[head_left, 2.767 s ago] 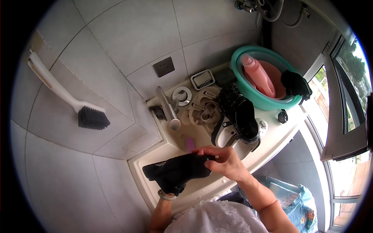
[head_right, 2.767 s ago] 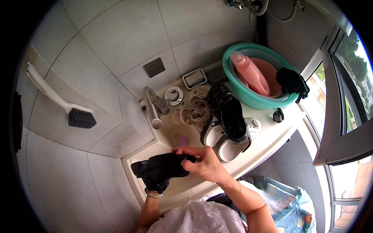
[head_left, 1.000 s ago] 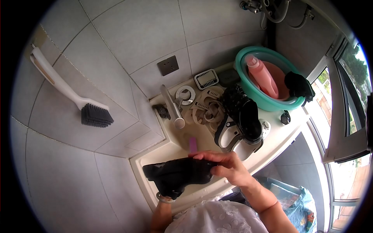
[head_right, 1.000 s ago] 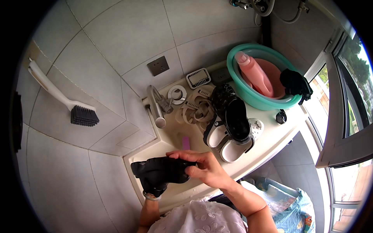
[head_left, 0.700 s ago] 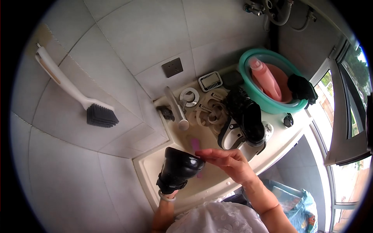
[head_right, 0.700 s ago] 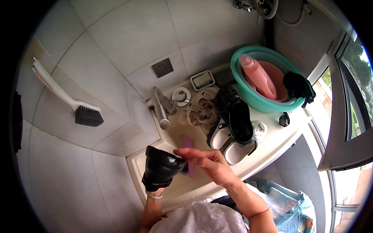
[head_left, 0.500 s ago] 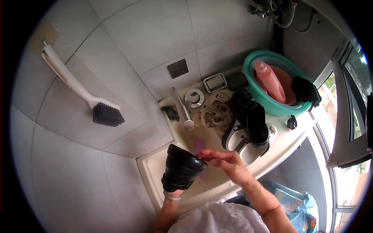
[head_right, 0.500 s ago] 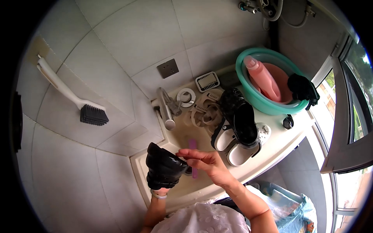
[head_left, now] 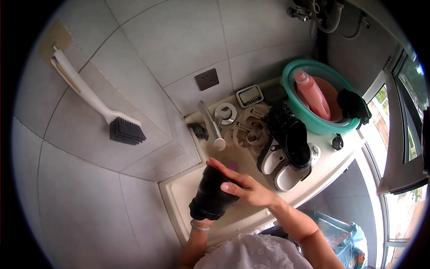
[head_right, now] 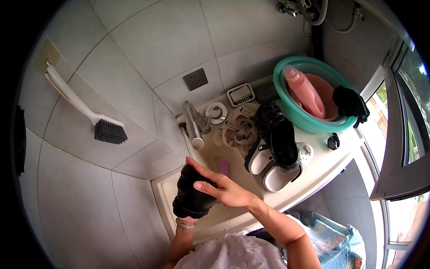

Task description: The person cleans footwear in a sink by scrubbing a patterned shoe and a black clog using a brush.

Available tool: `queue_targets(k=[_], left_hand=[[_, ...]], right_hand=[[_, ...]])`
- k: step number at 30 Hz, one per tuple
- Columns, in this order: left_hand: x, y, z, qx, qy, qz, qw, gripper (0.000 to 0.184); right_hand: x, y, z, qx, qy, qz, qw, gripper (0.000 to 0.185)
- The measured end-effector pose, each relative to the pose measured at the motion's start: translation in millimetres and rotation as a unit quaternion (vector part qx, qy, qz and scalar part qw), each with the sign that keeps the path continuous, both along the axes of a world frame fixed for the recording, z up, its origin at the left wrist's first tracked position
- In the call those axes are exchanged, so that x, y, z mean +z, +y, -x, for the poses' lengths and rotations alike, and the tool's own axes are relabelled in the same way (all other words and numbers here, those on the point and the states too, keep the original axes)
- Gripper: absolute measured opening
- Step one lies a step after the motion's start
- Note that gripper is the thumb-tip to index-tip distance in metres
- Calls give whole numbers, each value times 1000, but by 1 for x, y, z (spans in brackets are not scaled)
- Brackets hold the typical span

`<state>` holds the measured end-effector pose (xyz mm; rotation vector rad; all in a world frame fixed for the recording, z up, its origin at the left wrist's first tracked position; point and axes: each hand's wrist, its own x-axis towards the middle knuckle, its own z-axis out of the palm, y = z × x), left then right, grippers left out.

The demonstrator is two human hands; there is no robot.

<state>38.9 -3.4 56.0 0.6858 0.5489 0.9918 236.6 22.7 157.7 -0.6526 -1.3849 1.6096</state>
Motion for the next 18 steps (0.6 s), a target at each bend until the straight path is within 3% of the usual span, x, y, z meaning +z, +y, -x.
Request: queue_targets(k=[2,3,4,6,7,8,9,11,12,13,18], left_hand=[[-33,-6,9,-10,-138,-1,990,64],[-26,-5,6,-7,-138,-1,990,64],[-20,-4,4,-3,-65,-22,998,63],[7,-4,-10,23,-139,95,985,49],[2,-5,-10,23,-139,95,985,49],[-8,-6,-9,33,-97,59,993,49],[-7,-5,-8,37,44,-10,998,50],[-6,-4,-6,39,346,-134,928,52],[-5,-2,-7,26,59,-70,995,54],[-4,-1,-8,10,-233,1,973,56],[-10,-3,-6,37,-308,60,949,59]], right_hand=[[-7,2,-6,63,31,-7,998,72],[-8,3,-7,66,31,-6,997,72],[-10,3,-9,72,31,-23,997,73],[-15,2,-9,81,46,-31,995,79],[-19,2,-10,81,46,-30,995,79],[-22,2,-11,84,60,-29,994,80],[-24,1,-11,86,73,-29,993,81],[-28,1,-10,89,67,-44,993,83],[-31,0,-9,86,77,-36,993,83],[-33,0,-9,83,86,-28,992,82],[-35,-1,-8,84,94,-11,992,83]])
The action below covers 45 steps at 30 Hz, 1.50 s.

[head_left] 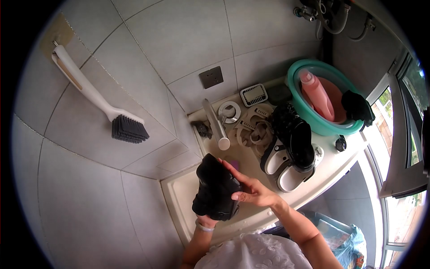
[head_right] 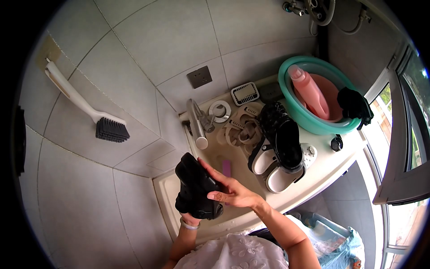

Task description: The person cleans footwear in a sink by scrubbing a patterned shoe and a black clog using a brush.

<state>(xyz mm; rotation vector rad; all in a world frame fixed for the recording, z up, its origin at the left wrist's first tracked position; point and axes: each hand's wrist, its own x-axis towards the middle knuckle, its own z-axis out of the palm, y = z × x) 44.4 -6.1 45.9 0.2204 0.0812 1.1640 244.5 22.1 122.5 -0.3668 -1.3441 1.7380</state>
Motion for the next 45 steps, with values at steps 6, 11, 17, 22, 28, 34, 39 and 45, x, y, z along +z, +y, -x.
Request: queue_targets(k=[6,11,17,22,28,34,39,45], left_hand=[[10,2,3,53,45,12,998,55],[10,6,7,51,59,61,995,52],[14,6,6,28,44,48,997,53],[25,3,-2,62,109,17,992,56],[28,3,-5,38,64,-14,997,55],[41,3,-11,71,162,14,984,59],[36,4,-8,65,141,-7,988,60],[33,3,-7,63,150,-23,986,61]], right_hand=[[-7,-5,4,1,5,56,998,88],[-11,-6,8,-11,20,82,996,87],[-11,-8,12,-44,17,101,994,82],[-19,-12,19,-105,7,118,987,71],[-30,-8,28,-210,-30,117,970,54],[-24,-7,33,-224,-17,149,963,53],[-31,-8,30,-225,-16,100,969,55],[-27,-6,30,-193,6,195,962,58]])
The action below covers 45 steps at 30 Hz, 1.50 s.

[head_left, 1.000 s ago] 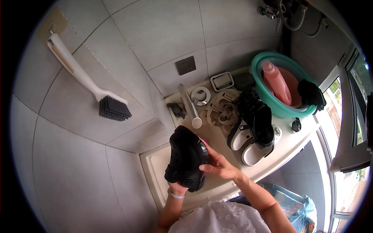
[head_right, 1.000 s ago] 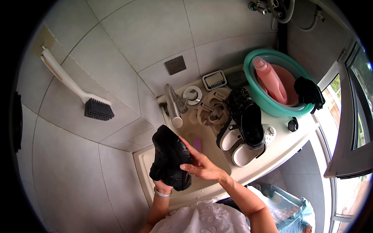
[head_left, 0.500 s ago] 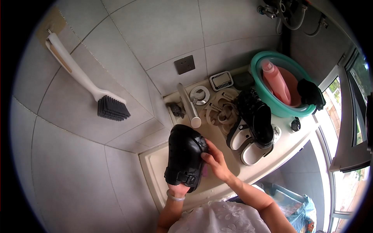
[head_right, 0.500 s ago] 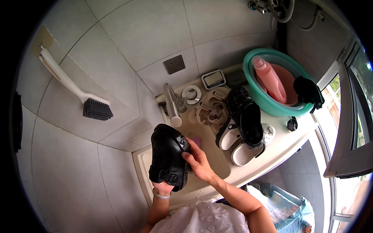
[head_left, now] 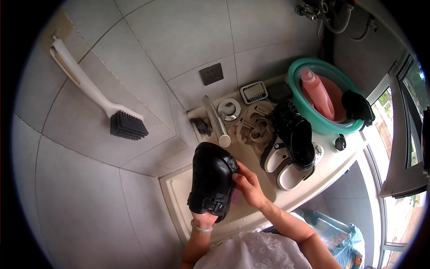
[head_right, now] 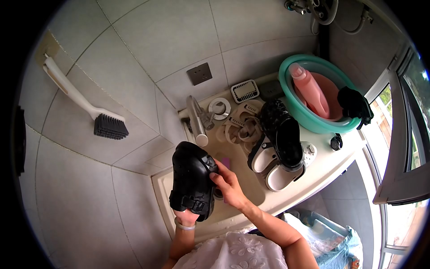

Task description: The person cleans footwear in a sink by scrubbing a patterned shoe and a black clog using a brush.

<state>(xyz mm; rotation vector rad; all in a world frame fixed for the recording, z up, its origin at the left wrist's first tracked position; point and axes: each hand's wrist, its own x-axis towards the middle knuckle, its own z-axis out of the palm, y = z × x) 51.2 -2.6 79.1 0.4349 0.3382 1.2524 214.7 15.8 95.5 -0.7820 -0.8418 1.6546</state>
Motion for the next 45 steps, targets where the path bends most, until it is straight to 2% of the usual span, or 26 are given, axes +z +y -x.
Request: queue_targets(k=[4,7,11,14,16,20,23,26,29,31,35,38,41,43,44,45], left_hand=[[0,-1,-1,20,-21,12,1000,59],[6,-2,-1,2,-62,9,998,58],[3,0,-1,8,3,4,1000,64],[2,0,-1,2,-9,4,1000,64],[7,1,-3,0,-53,-5,999,58],[8,1,-4,0,-12,-9,1000,63],[9,2,-5,-9,-30,-22,999,62],[11,2,-6,-2,-27,-13,1000,60],[14,2,-7,-26,-60,-38,997,59],[10,2,-5,-1,-12,-25,1000,60],[13,2,-6,-19,-40,-37,998,60],[16,1,-6,-15,-56,-23,998,61],[17,3,-6,4,-24,-8,1000,61],[23,5,-8,20,-5,5,1000,62],[25,5,-8,20,-5,4,1000,62],[27,5,-8,26,-33,19,999,59]], right_hand=[[-2,1,1,-11,11,-45,999,55],[4,0,-1,0,19,-20,1000,56],[11,2,2,-6,9,7,1000,56],[3,3,5,-62,3,-45,997,55],[11,2,1,-34,25,-26,999,55],[18,1,-1,-16,23,5,1000,56],[9,3,0,-19,16,-14,1000,56],[9,2,2,-70,19,-57,996,55],[26,-2,-6,-3,58,45,997,56],[25,-1,-6,0,84,47,995,56],[20,-1,-5,-8,71,-5,997,57],[28,-2,-5,0,106,54,993,60],[14,0,-6,13,76,48,996,62],[10,-2,-3,-18,56,-35,998,65],[8,-3,-1,-18,56,-36,998,65],[5,-4,1,-21,51,-74,996,65]])
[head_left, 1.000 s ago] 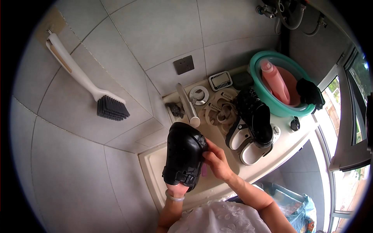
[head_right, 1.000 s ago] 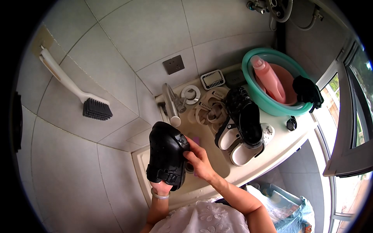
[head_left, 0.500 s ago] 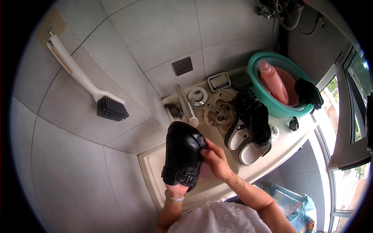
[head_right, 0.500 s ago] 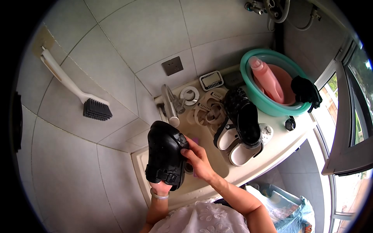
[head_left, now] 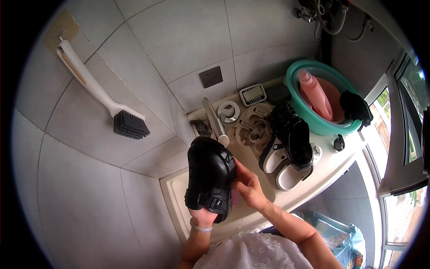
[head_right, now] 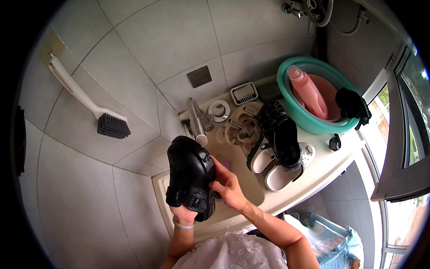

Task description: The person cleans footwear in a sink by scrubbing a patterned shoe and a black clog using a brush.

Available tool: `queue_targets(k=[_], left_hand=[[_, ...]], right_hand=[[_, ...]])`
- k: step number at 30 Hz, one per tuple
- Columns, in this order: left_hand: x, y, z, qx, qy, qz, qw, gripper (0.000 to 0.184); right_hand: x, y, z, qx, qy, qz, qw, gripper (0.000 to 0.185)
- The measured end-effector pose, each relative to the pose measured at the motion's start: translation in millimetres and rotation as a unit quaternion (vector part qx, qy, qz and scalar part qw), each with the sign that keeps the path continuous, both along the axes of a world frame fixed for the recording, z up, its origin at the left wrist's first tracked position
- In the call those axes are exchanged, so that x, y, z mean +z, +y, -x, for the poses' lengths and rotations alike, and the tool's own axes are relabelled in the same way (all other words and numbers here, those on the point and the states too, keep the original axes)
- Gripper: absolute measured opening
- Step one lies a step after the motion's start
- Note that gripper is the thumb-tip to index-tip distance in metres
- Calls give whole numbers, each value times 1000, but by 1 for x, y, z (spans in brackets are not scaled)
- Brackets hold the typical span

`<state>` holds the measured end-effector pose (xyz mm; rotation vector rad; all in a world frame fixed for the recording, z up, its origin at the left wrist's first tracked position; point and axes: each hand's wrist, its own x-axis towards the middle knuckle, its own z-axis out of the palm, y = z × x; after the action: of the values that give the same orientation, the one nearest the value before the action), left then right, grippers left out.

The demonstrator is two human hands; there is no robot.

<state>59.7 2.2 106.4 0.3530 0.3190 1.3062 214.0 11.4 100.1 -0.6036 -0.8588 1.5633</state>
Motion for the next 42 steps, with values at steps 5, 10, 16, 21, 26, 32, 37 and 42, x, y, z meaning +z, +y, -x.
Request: queue_targets(k=[5,10,16,21,26,32,37,42], left_hand=[[5,0,0,9,-8,16,1000,54],[5,0,-1,20,-41,27,999,53],[9,-2,2,-9,-26,-1,1000,53],[12,-2,-3,18,-24,-3,1000,53],[11,-4,-1,6,-27,-9,1000,53],[2,-3,4,8,0,-12,1000,62],[-16,3,10,-15,28,-55,998,58],[-44,4,17,8,172,-72,982,57]], right_hand=[[15,-1,2,-11,3,34,999,62],[12,1,5,-21,15,71,997,61],[21,-3,3,-27,-10,47,998,64],[16,2,6,-41,-10,56,998,58],[27,0,2,-34,-11,66,997,59],[18,-2,2,-38,-23,26,999,62],[23,-4,5,-63,-19,5,998,62],[24,-8,8,-83,-51,10,995,60]])
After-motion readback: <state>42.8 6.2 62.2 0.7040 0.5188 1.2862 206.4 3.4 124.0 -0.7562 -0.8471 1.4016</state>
